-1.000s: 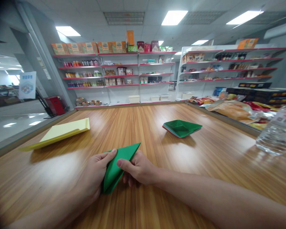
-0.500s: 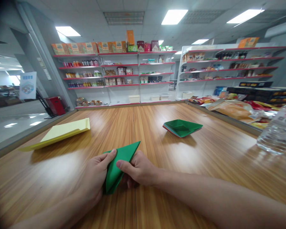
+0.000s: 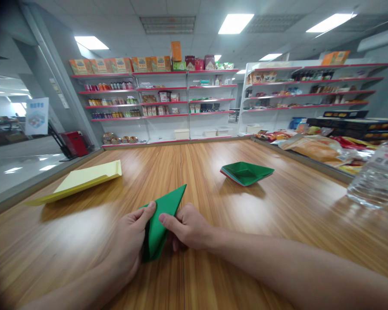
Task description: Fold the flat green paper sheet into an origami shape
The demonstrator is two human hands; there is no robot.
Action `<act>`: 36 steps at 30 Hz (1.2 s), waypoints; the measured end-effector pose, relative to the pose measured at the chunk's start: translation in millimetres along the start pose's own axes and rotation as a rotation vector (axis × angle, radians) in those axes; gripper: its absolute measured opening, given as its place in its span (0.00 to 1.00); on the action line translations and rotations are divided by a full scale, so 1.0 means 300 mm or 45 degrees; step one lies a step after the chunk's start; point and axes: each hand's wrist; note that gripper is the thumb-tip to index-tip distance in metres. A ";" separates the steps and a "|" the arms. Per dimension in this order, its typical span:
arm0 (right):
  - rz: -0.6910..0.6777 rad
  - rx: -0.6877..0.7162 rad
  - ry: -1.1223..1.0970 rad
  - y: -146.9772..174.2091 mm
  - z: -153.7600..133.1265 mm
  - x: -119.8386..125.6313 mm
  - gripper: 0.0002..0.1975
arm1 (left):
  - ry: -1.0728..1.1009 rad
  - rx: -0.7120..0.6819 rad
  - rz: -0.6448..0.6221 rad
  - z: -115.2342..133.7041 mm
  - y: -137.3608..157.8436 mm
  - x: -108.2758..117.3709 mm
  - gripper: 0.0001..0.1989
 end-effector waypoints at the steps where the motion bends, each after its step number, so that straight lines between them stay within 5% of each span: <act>1: 0.012 0.002 0.015 -0.003 0.003 0.003 0.35 | 0.012 0.009 0.002 0.000 -0.001 0.001 0.21; 9: 0.100 -0.042 0.079 -0.007 -0.001 0.032 0.37 | 0.133 0.109 -0.116 0.011 -0.005 0.003 0.18; 16: 0.116 0.110 0.301 -0.005 -0.009 0.040 0.37 | 0.286 0.198 -0.176 0.014 -0.011 0.000 0.16; 36: -0.070 -0.007 0.052 -0.012 0.004 0.029 0.34 | 0.323 0.224 -0.171 0.018 -0.007 -0.005 0.16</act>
Point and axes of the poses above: each hand's wrist, its own y-axis away from the middle knuckle, its own x-axis out of the back of the hand, z = x × y, and after that the axes turned 2 degrees about -z, right-handed
